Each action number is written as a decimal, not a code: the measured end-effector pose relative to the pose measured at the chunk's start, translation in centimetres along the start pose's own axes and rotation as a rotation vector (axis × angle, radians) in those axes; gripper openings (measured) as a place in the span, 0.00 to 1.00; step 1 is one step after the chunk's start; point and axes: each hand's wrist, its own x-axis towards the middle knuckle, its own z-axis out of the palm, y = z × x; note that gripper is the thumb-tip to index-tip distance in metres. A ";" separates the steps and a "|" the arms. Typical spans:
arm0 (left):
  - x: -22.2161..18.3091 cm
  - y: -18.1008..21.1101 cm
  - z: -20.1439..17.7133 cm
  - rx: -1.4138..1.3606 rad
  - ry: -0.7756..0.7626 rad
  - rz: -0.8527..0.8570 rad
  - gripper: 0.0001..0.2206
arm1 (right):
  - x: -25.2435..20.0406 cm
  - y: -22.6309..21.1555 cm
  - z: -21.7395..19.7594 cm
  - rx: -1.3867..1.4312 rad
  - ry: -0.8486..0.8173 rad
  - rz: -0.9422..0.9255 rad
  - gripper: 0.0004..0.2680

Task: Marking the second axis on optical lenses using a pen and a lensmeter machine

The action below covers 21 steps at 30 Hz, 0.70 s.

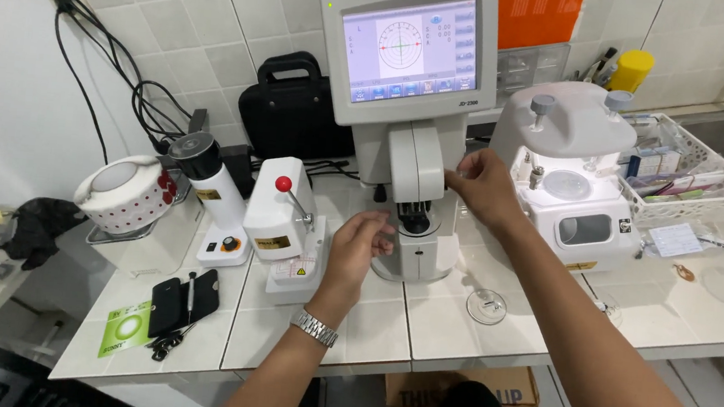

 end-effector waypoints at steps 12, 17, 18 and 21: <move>-0.9 0.2 1.0 0.099 0.097 0.090 0.09 | -1.2 -1.8 -0.6 0.082 -0.022 -0.063 0.13; -3.0 2.6 2.7 0.238 0.171 0.077 0.10 | -5.8 -2.3 -1.1 0.106 -0.076 0.028 0.14; -3.0 2.9 3.0 0.282 0.198 0.071 0.11 | -6.9 -2.5 -1.0 0.112 -0.126 0.112 0.16; -1.9 1.3 2.8 0.288 0.209 0.040 0.13 | -8.6 -3.3 -1.1 0.349 -0.295 0.284 0.12</move>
